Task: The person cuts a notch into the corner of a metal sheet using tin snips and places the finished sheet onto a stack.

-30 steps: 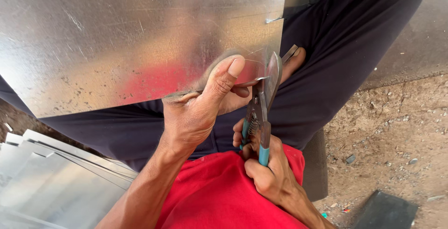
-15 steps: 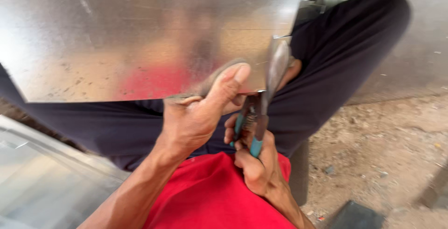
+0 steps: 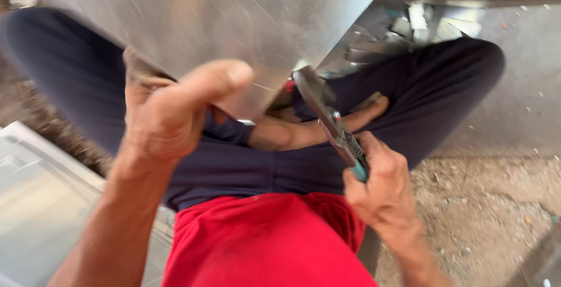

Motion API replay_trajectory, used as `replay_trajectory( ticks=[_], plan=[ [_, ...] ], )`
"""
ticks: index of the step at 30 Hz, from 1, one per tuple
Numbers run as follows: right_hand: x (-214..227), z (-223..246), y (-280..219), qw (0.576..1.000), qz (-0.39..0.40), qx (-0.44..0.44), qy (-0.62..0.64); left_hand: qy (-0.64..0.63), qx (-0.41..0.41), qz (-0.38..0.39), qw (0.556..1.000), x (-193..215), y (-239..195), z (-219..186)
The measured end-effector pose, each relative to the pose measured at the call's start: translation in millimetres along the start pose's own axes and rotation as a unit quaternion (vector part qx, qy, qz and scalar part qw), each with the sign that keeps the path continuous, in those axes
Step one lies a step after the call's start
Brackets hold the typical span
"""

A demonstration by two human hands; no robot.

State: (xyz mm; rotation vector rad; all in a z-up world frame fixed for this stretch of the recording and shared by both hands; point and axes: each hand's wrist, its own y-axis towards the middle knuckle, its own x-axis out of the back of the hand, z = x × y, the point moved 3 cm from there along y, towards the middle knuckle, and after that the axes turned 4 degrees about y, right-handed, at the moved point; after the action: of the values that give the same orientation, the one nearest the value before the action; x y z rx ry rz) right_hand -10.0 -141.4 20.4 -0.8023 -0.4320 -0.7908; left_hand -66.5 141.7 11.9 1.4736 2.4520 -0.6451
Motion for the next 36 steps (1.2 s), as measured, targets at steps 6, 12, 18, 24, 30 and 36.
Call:
replay_trajectory(
  ticks=[6,12,18,24,30,36],
  plan=[
    [-26.7,-22.1,-20.4,0.984,0.148,0.001,0.095,0.061,-0.058,-0.155,0.984,-24.8,-28.4,7.2],
    [-5.3,-13.0,-18.8,0.988,0.151,-0.014,-0.019,-0.044,-0.047,-0.158,0.985,-21.1,-37.6,9.0],
    [-17.1,24.9,13.0,0.953,0.289,-0.085,0.024,-0.004,-0.144,-0.123,0.982,20.1,-58.2,2.3],
    [-37.8,54.5,40.4,0.944,0.327,0.002,0.044,-0.079,-0.062,-0.120,0.988,29.6,-62.9,6.0],
    [-30.1,66.5,43.2,0.942,0.335,0.000,0.018,-0.106,-0.096,-0.107,0.984,31.7,-60.1,7.3],
    [-24.8,57.7,52.3,0.953,0.284,0.054,-0.093,-0.087,-0.092,-0.104,0.986,33.9,-64.0,11.7]
  ],
)
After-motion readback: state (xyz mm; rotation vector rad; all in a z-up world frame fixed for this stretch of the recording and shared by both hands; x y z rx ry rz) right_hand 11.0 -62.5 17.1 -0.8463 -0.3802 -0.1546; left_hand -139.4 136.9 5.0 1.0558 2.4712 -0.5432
